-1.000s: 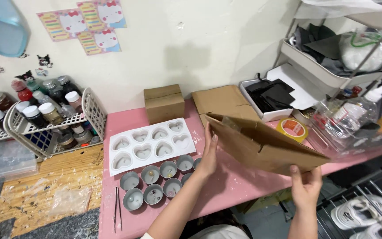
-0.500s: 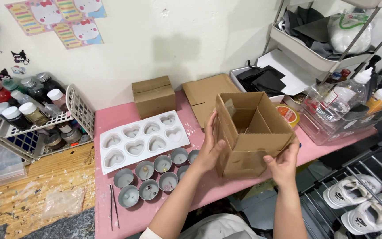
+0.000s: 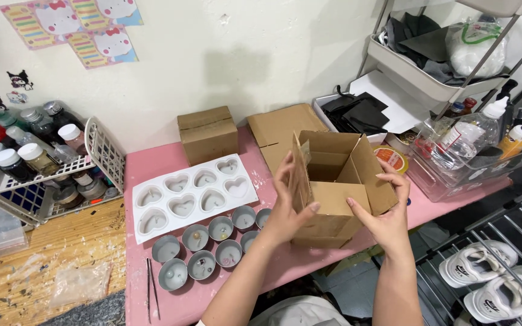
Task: Packing candle tins and silicone molds into shipping boxes.
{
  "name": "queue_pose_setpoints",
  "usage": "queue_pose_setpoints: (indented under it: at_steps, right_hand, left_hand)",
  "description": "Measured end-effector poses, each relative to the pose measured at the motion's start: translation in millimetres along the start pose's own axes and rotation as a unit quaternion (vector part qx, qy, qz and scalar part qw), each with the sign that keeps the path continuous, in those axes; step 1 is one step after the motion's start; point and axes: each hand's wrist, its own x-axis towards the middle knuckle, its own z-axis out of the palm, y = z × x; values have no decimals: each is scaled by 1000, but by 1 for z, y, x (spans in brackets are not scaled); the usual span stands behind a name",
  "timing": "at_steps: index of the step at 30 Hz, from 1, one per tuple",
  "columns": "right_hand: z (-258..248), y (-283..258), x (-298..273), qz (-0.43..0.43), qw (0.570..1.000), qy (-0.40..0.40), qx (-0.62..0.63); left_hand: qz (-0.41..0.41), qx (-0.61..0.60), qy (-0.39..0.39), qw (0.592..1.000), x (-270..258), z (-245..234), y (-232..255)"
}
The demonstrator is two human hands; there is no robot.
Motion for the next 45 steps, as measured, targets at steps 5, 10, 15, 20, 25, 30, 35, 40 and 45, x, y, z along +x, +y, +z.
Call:
queue_pose_setpoints:
  at_steps: [5,10,15,20,25,30,35,40,45]
  right_hand:
    - [-7,-12,3,4,999,-16,-49]
    - [-14,-15,4,6,997,-28,-72]
    - [-9,-8,2,20,998,35,-56]
    - [-7,-6,-12,40,985,7,-165]
    - [0,-34,-9,-62,970,-143,-187]
    - [-4,-40,-9,-46,961,-204,-181]
    - [-7,-46,-7,-38,951,-235,-197]
    - [-13,-17,-3,104,971,-202,-76]
    - [1,-2,16,231,968,-98,22]
  left_hand:
    - [28,-60,-9,998,41,-17,-12]
    - [-4,-202,-34,979,65,-13,-45]
    - [-88,-293,-12,952,58,-4,-15]
    - [-147,-169,16,974,51,-10,-49]
    - [-157,-245,20,956,51,-16,-51]
    - [-193,-147,-12,970,51,-20,-41]
    - [-199,-68,-8,978,52,-15,-9]
    - [-212,75,5,974,52,-3,5]
    - [-173,206,44,962,45,16,10]
